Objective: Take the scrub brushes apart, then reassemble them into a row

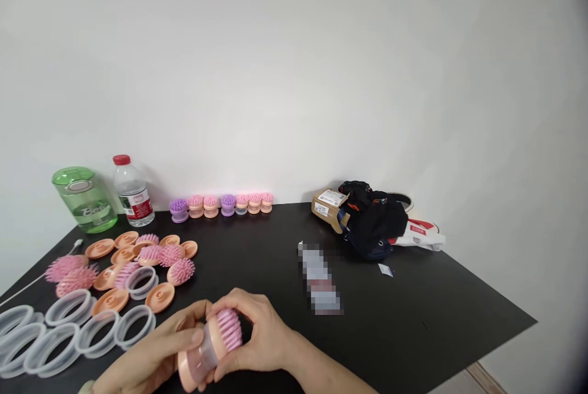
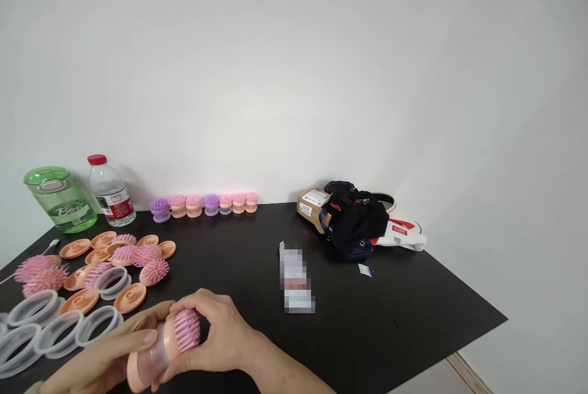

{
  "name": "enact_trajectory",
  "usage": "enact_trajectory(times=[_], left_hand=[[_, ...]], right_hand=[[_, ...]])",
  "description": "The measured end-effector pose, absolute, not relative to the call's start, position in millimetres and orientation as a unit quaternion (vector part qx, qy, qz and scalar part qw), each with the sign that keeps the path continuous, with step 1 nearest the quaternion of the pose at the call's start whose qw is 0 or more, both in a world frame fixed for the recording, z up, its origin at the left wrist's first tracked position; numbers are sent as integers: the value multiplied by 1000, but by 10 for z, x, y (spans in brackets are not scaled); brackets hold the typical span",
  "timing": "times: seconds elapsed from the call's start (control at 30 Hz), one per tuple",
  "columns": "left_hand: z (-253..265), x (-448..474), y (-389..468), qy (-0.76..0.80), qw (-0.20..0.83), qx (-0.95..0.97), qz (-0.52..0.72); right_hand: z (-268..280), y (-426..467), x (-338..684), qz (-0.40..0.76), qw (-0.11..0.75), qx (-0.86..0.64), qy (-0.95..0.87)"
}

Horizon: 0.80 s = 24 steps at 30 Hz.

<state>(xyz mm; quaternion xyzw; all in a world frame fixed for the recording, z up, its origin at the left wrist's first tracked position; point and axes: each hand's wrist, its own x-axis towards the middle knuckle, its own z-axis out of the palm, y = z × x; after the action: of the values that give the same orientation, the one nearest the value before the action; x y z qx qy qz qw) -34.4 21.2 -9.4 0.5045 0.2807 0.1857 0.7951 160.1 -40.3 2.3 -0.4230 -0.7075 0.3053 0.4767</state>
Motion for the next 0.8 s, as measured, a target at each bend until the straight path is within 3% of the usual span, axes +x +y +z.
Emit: enact_trajectory(times=[0.17,0.33,0.57,0.8], left_hand=[[-45,-421,244,225,838,484,117],[3,-479,279,181,838,472,206],[-101,-556,280,228,800,491,259],[35,-470,191,200,817,460,286]], right_hand=[[77,-354,1684,257,542,-304,-739],[-17,-265,1767,272,564,-390,-675],[-95,-219,1720,230,452,-619,-599],[-282,-107,1809,185,391,-664,-609]])
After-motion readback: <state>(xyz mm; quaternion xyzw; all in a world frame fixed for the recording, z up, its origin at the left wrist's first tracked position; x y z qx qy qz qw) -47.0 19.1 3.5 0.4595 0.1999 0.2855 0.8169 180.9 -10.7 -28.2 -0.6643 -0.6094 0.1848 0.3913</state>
